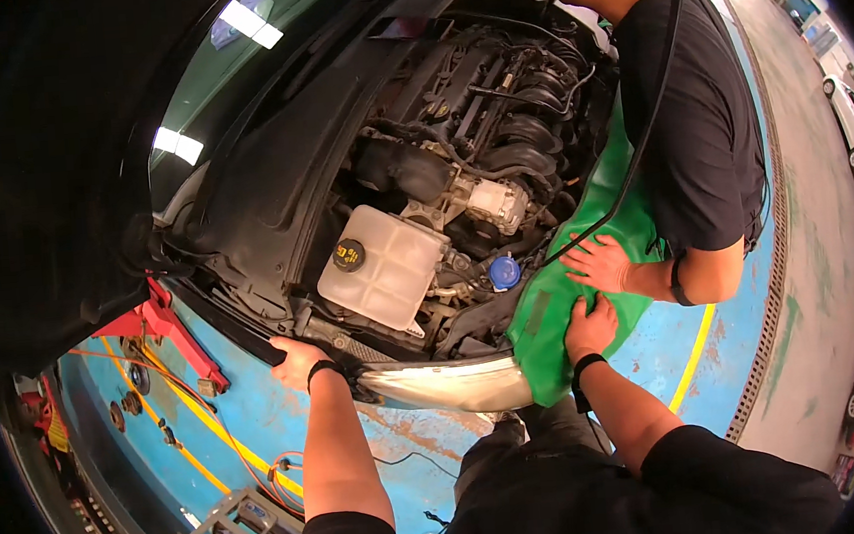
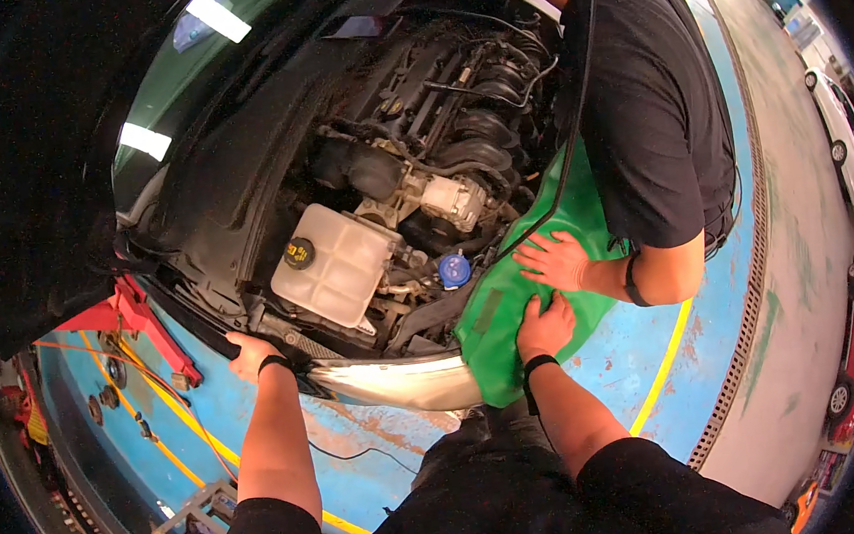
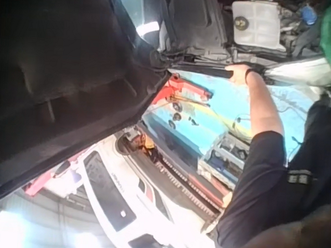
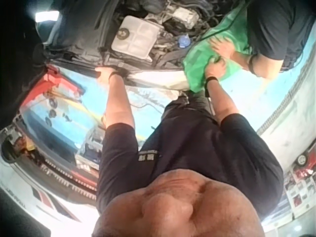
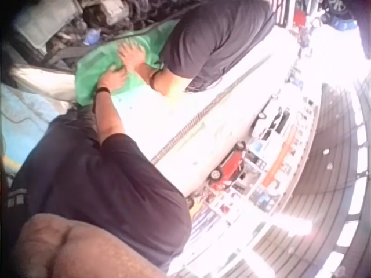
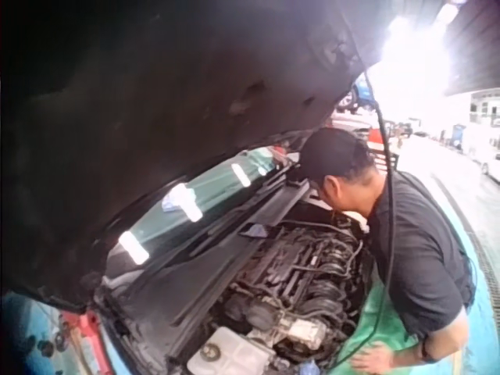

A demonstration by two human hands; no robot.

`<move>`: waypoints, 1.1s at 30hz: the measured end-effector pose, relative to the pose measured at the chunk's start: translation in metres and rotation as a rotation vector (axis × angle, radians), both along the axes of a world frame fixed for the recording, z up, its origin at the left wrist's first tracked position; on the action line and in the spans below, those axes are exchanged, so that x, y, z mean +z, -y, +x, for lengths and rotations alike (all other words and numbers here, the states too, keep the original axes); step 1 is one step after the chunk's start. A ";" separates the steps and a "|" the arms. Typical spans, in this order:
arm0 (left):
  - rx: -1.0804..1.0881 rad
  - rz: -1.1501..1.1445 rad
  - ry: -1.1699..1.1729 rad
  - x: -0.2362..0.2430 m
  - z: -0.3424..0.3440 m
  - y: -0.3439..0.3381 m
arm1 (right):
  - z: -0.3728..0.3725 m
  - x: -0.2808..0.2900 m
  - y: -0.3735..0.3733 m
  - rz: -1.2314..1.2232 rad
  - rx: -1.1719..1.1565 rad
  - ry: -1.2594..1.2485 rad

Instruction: Inspecting and working on a car engine in a service bay.

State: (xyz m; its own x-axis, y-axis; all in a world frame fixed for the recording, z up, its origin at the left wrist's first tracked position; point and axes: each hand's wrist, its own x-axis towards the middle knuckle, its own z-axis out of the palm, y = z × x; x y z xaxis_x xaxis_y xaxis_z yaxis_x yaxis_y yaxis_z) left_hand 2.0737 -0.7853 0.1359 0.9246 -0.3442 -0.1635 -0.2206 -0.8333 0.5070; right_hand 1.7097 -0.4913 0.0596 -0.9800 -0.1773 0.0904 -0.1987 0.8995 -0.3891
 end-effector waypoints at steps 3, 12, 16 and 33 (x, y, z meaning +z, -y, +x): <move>0.003 -0.021 0.008 -0.004 0.003 0.000 | 0.002 0.005 0.001 -0.014 -0.005 0.003; -0.024 -0.033 -0.041 0.002 -0.003 -0.002 | -0.002 0.003 -0.001 -0.013 0.014 -0.067; -0.019 0.006 -0.018 -0.005 0.005 0.000 | 0.002 0.007 0.003 -0.022 0.005 -0.072; -0.033 0.016 -0.039 -0.005 0.006 -0.002 | 0.004 0.019 0.003 -0.079 -0.029 0.036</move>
